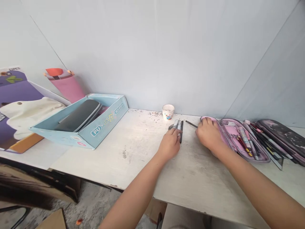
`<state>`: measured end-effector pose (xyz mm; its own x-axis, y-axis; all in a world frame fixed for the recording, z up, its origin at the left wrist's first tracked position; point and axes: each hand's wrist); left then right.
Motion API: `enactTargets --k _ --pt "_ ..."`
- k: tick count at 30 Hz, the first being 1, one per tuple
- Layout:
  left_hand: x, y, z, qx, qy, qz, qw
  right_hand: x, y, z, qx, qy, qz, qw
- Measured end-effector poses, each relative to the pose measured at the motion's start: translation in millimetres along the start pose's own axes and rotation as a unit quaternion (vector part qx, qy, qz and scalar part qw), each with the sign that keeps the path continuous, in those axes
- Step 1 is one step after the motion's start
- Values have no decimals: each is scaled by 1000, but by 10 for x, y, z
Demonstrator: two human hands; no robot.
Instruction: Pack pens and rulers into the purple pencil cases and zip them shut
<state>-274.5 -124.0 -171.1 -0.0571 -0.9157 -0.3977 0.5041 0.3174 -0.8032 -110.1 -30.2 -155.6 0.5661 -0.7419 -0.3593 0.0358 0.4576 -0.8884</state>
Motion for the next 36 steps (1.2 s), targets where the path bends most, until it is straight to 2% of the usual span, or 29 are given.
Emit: enactTargets --k 5,11,15,19,21,23,26,28,31,33,36 --pt "-76 -3 216 -101 81 36 991 356 -162 202 -51 -52 69 995" --pt "-241 133 630 -211 114 -64 969 664 -158 572 -130 -66 89 985" --pt "-354 181 906 -233 125 -85 961 765 -124 905 -177 -68 124 974" --pt "-467 207 1109 -210 108 -91 968 824 -75 1210 -208 -70 166 961" --pt "-521 241 1144 -182 77 -78 977 849 -14 1343 -218 -68 186 956" --pt "-570 295 1134 -130 18 -60 990 877 74 1443 -230 -39 210 949" --pt "-623 408 1096 36 -49 -57 997 921 213 1483 -264 28 246 932" --pt "-637 489 1092 177 -50 -80 980 941 271 1429 -293 44 259 920" --pt "-625 582 1114 337 -66 -105 933 948 280 1307 -315 11 252 915" --pt "-603 619 1120 387 -86 -101 912 943 257 1251 -307 -12 239 921" --pt "-561 650 1097 382 -103 -88 914 940 228 1221 -284 -22 218 933"
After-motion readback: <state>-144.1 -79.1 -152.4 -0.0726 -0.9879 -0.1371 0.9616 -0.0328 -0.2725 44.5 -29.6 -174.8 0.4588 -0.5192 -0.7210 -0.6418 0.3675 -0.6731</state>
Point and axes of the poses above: each hand's wrist, its own x-axis away from the middle knuckle, its own y-axis out of the palm, z = x × y, and after that the axes turned 2 degrees about y, right-handed
